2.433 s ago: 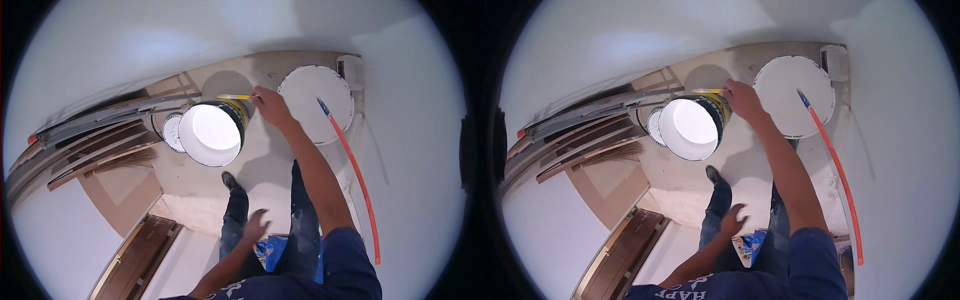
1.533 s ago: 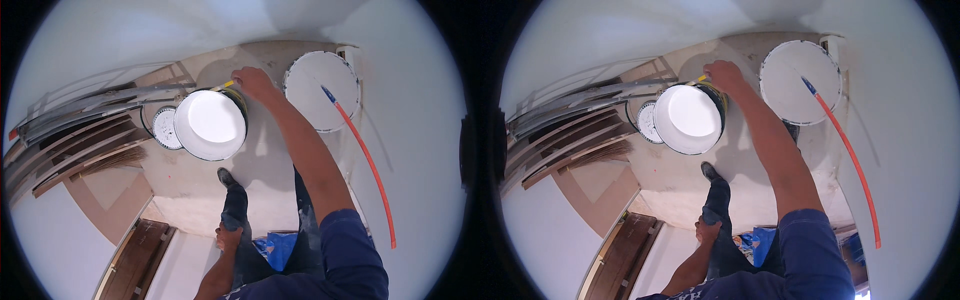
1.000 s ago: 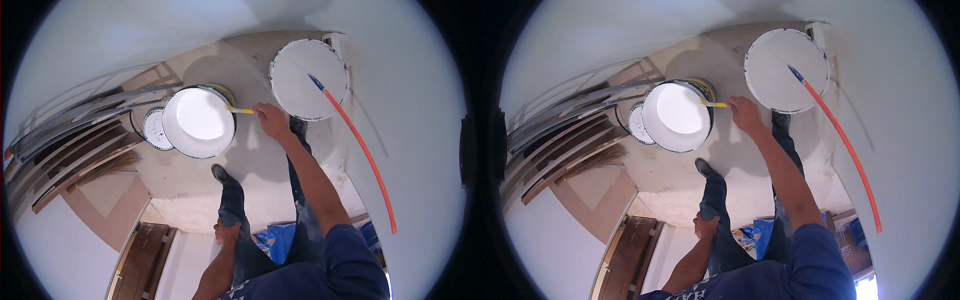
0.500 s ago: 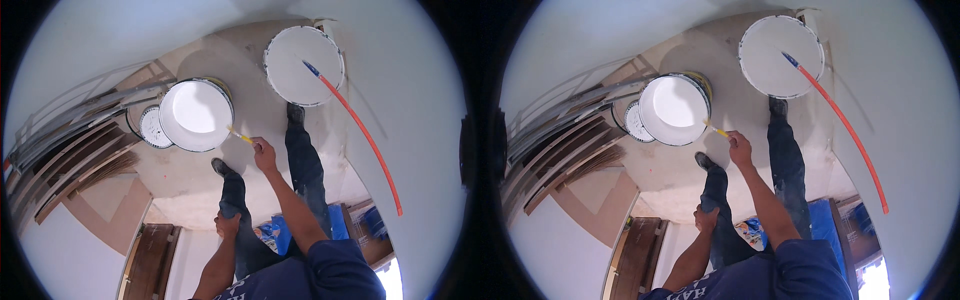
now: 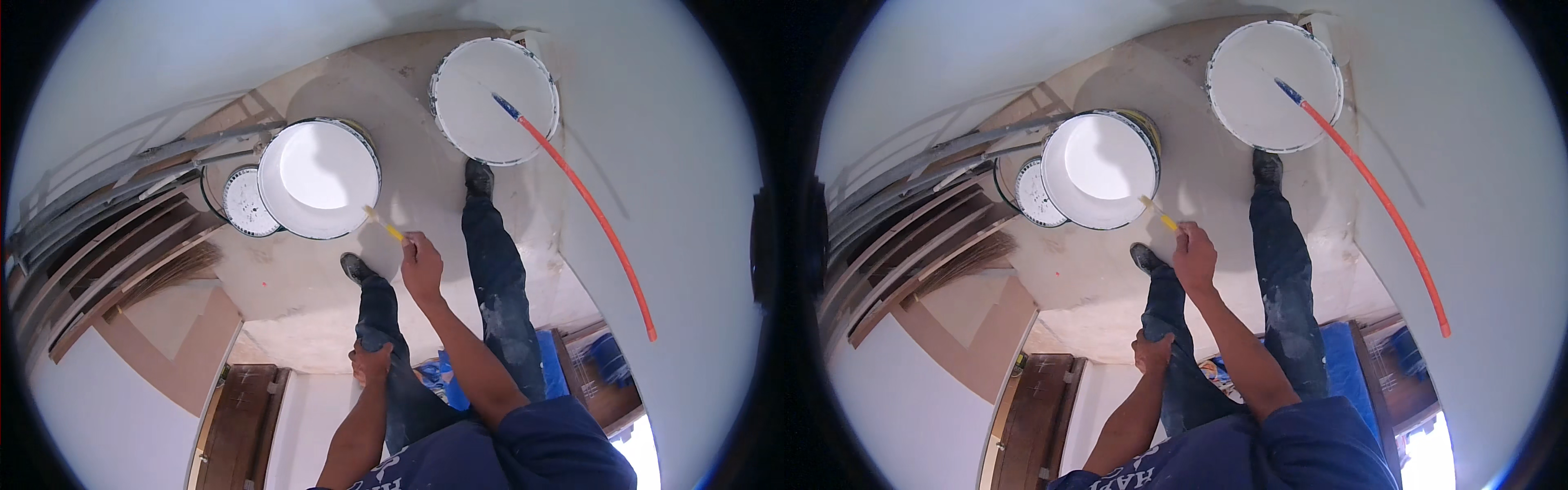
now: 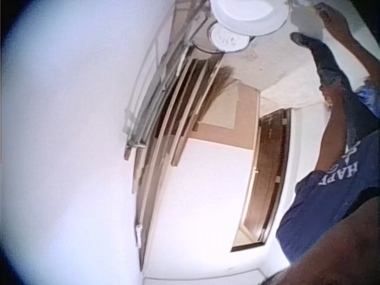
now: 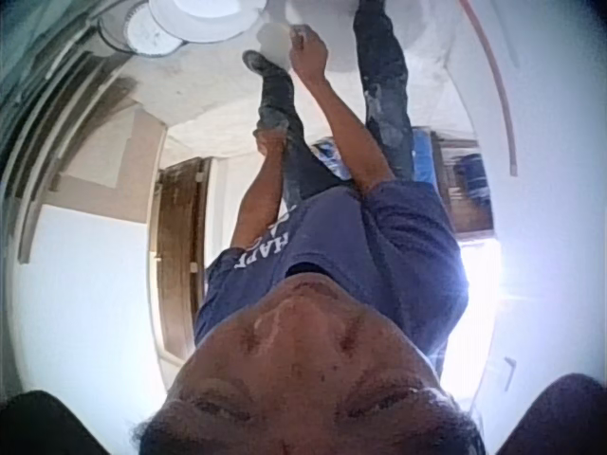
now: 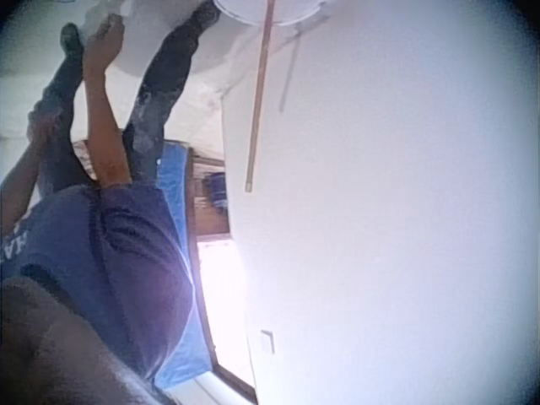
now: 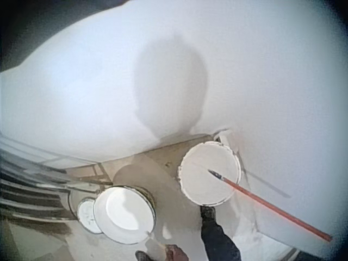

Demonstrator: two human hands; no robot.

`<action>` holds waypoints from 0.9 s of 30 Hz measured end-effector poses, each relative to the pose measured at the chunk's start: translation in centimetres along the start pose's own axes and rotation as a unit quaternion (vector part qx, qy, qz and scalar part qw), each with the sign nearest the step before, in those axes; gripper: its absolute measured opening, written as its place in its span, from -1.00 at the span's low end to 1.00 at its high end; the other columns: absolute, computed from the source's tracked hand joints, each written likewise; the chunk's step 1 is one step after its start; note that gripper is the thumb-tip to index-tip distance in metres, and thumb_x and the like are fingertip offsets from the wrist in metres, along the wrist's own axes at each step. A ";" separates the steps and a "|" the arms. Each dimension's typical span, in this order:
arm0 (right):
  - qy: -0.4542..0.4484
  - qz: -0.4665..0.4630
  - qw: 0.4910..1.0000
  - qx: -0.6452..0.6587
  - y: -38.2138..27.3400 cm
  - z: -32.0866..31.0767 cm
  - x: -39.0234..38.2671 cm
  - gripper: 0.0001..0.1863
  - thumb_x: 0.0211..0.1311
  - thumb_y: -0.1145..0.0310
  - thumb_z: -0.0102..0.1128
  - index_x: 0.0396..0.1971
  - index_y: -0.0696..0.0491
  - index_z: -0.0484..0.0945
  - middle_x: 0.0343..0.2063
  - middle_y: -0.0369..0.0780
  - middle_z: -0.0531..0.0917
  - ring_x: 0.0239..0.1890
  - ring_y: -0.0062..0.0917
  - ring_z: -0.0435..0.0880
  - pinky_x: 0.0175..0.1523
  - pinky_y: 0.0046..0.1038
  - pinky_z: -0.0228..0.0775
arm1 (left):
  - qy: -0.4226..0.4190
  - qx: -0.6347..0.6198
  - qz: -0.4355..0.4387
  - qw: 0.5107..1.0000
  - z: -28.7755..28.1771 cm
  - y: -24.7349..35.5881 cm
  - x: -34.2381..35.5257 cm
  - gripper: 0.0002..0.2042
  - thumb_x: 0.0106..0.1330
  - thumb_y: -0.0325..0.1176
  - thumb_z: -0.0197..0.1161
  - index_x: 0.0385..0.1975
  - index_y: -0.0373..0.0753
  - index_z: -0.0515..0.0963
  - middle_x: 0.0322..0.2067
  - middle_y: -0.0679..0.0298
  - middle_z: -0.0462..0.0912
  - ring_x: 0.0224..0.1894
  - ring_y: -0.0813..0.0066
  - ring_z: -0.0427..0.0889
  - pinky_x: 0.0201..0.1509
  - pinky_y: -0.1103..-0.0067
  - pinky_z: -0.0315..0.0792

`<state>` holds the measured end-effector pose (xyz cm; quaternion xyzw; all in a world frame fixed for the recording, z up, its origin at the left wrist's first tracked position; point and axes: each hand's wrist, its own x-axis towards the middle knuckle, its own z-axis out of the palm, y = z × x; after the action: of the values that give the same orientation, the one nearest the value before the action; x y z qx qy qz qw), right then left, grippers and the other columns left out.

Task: Preparing and stirring white paint in a bucket using a paint roller.

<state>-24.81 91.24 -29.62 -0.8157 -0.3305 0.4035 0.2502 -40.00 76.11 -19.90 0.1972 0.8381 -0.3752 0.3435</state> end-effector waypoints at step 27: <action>-0.103 -0.192 0.960 -0.179 -2.7 -6.5 12.0 -0.80 0.30 0.41 0.14 -0.09 -0.03 0.53 -0.26 -0.13 0.57 -0.34 -0.14 0.65 -0.27 -0.17 0.54 | 0.020 0.006 0.002 1.000 1.3 0.3 -0.3 -0.13 -0.15 0.05 0.42 0.30 -0.02 0.38 0.14 0.07 0.50 0.18 0.06 0.54 0.25 0.25 0.45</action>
<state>-14.93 101.03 -30.14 -0.7226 -0.5714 0.3640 0.1378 -39.07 75.30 -20.49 0.2083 0.8421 -0.3753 0.3266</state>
